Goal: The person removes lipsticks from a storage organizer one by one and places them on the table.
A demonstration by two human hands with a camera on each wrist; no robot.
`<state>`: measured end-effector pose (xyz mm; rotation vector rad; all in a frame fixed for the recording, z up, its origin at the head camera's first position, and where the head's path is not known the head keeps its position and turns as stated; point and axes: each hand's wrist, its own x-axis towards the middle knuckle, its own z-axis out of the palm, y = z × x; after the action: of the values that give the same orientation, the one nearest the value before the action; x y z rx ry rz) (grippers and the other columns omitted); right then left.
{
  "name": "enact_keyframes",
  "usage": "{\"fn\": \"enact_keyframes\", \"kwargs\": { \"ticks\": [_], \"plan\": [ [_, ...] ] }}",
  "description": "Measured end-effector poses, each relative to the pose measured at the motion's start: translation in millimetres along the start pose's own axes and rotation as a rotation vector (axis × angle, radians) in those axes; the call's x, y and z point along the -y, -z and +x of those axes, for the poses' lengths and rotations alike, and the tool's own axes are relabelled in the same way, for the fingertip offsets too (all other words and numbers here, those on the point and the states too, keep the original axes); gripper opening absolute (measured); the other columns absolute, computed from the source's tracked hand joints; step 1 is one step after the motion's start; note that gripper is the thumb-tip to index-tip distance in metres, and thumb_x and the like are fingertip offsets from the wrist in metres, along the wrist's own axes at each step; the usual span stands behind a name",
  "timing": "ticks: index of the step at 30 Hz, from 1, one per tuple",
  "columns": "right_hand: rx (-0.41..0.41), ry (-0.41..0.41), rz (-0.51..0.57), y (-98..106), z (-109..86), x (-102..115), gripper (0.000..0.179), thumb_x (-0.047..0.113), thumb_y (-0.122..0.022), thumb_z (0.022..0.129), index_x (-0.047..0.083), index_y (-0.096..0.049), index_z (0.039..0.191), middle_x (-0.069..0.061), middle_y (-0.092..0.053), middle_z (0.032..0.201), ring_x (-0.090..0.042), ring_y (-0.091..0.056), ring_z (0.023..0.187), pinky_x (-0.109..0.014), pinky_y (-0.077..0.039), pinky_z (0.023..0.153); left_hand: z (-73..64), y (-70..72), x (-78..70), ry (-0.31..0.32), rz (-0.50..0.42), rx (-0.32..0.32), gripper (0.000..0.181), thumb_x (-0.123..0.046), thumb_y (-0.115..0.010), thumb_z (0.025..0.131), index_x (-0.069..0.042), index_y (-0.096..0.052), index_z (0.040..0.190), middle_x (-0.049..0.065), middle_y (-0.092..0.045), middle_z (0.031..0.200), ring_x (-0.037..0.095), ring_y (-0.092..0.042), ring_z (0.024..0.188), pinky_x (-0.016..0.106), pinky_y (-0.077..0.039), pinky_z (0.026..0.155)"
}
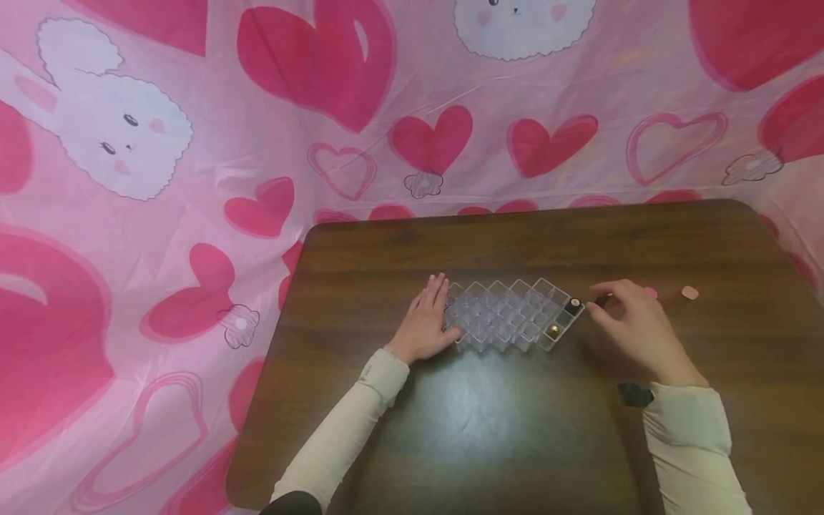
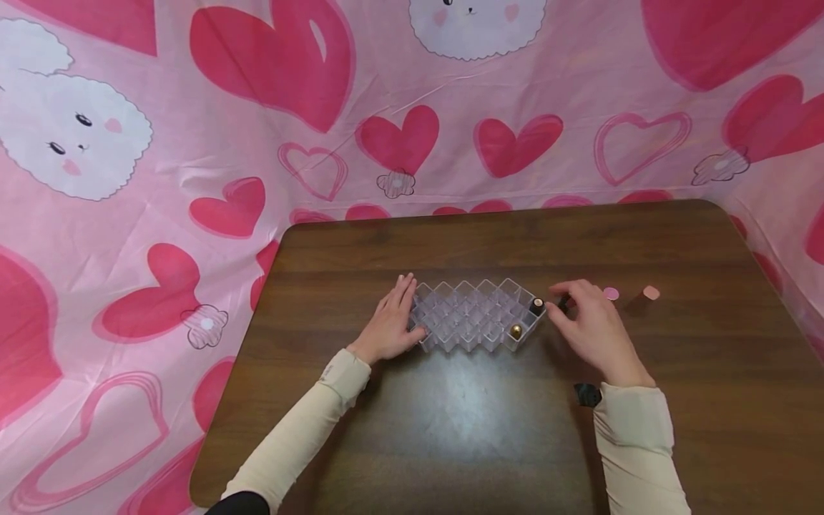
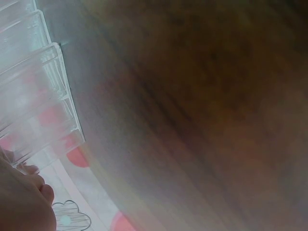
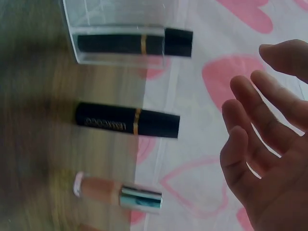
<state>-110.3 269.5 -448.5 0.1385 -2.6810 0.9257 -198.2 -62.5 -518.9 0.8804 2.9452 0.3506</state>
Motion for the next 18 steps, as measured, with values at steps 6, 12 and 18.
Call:
{"fn": "enact_keyframes", "kwargs": {
  "ticks": [6, 12, 18],
  "plan": [
    [0.002, 0.044, -0.003, -13, 1.6, 1, 0.025, 0.010, -0.064, 0.076, 0.002, -0.061, 0.099, -0.012, -0.059, 0.089, -0.022, -0.052, 0.075, -0.026, -0.034, 0.066, -0.4, 0.2, -0.1, 0.002, 0.001, 0.003, 0.089, -0.050, -0.047, 0.078, -0.011, -0.003, 0.145, 0.002, 0.003, 0.152, 0.015, 0.006, 0.139, 0.038, -0.015, 0.111],
    [0.043, 0.046, -0.009, -22, 1.8, 0, 0.026, 0.010, -0.064, 0.077, 0.002, -0.060, 0.101, -0.012, -0.056, 0.095, -0.020, -0.050, 0.077, -0.032, -0.037, 0.065, -0.6, 0.1, 0.2, 0.001, -0.002, 0.000, 0.089, -0.050, -0.047, 0.078, -0.011, -0.002, 0.145, 0.003, 0.002, 0.152, 0.015, 0.006, 0.139, 0.038, -0.015, 0.111],
    [0.115, -0.021, -0.034, -27, 2.0, -3, 0.030, 0.013, -0.062, 0.079, 0.003, -0.058, 0.108, -0.013, -0.052, 0.102, -0.022, -0.050, 0.077, -0.036, -0.039, 0.063, -0.3, -0.1, 0.2, -0.002, -0.004, -0.004, 0.089, -0.049, -0.047, 0.078, -0.011, -0.003, 0.145, 0.003, 0.001, 0.152, 0.015, 0.006, 0.139, 0.037, -0.015, 0.111]
  ]
}}
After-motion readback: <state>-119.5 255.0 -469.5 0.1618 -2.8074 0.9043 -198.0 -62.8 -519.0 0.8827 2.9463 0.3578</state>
